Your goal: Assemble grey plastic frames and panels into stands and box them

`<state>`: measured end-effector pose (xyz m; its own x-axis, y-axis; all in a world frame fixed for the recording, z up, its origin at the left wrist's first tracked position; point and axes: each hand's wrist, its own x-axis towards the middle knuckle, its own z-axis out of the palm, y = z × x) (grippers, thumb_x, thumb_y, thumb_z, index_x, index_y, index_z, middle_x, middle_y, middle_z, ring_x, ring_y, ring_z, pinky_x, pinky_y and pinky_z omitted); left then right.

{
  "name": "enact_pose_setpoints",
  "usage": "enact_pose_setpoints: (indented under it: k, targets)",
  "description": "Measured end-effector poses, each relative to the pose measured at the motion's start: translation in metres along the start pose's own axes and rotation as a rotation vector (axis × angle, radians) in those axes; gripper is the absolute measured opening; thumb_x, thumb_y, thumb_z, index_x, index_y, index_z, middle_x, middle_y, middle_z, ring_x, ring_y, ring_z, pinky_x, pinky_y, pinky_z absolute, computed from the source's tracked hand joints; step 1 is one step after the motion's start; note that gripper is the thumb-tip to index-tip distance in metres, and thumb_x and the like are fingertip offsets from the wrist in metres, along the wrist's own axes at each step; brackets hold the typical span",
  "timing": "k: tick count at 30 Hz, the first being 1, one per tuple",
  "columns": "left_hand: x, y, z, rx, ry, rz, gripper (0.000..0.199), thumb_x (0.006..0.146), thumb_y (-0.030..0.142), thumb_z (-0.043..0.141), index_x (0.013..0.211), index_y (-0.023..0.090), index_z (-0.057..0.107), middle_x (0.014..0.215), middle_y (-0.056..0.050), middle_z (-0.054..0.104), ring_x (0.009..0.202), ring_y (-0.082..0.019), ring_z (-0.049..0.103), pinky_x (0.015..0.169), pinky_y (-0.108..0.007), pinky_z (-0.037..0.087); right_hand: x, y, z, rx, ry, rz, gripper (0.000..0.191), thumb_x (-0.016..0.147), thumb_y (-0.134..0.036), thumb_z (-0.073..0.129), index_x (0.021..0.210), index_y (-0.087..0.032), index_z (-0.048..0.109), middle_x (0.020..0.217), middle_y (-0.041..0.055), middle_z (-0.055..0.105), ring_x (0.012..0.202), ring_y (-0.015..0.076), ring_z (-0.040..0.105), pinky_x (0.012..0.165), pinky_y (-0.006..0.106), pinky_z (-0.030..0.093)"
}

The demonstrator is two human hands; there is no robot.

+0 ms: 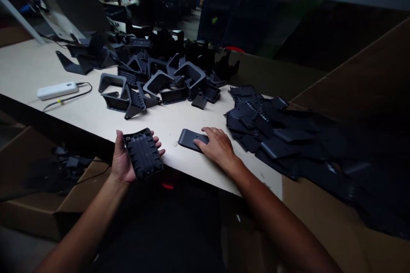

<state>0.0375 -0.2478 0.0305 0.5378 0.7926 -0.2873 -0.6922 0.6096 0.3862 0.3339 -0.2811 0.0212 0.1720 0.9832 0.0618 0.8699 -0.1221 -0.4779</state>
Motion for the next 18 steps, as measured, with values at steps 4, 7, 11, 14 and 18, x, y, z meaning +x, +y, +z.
enact_pose_setpoints:
  k: [4, 7, 11, 14, 18]
  targets:
    - [0.003, 0.0, 0.001, 0.061, -0.013, -0.024, 0.078, 0.094, 0.076, 0.05, 0.127, 0.007, 0.068, 0.111, -0.02, 0.08, 0.096, -0.031, 0.079, 0.095, -0.053, 0.062, 0.002, 0.004, -0.011, -0.129, -0.262, -0.182, 0.069, 0.081, -0.045, 0.082, 0.144, -0.025, 0.063, 0.152, 0.0123, 0.059, 0.137, 0.0344, 0.056, 0.116, 0.047, 0.043]
    - [0.006, 0.0, 0.002, 0.083, -0.03, -0.018, 0.077, 0.094, 0.075, 0.051, 0.128, 0.008, 0.068, 0.111, -0.019, 0.08, 0.096, -0.031, 0.079, 0.094, -0.051, 0.062, 0.009, 0.01, -0.013, -0.127, -0.312, -0.246, 0.059, 0.081, -0.031, 0.081, 0.138, -0.026, 0.069, 0.146, 0.0108, 0.065, 0.134, 0.0343, 0.06, 0.116, 0.049, 0.043]
    - [0.009, 0.0, 0.001, 0.088, -0.017, 0.042, 0.075, 0.092, 0.073, 0.057, 0.124, 0.007, 0.07, 0.115, -0.021, 0.079, 0.1, -0.031, 0.078, 0.099, -0.052, 0.06, 0.008, -0.005, -0.012, 0.182, -0.209, -0.106, 0.05, 0.08, -0.039, 0.084, 0.127, -0.026, 0.075, 0.13, 0.0093, 0.074, 0.117, 0.0326, 0.07, 0.103, 0.048, 0.054]
    - [0.012, -0.001, 0.002, 0.111, 0.025, 0.123, 0.073, 0.09, 0.072, 0.061, 0.122, 0.007, 0.071, 0.121, -0.022, 0.077, 0.11, -0.034, 0.076, 0.104, -0.053, 0.057, -0.011, -0.043, -0.009, 0.516, -0.15, -0.047, 0.054, 0.082, -0.05, 0.083, 0.13, -0.027, 0.073, 0.121, 0.0077, 0.077, 0.104, 0.0282, 0.075, 0.09, 0.042, 0.061]
    - [0.018, -0.004, 0.005, 0.108, 0.091, 0.179, 0.067, 0.089, 0.069, 0.066, 0.121, 0.01, 0.073, 0.12, -0.019, 0.079, 0.122, -0.037, 0.071, 0.109, -0.053, 0.053, -0.045, -0.1, 0.002, 0.546, 0.033, -0.203, 0.058, 0.087, -0.044, 0.083, 0.14, -0.029, 0.067, 0.13, 0.0064, 0.073, 0.115, 0.0258, 0.071, 0.104, 0.042, 0.057]
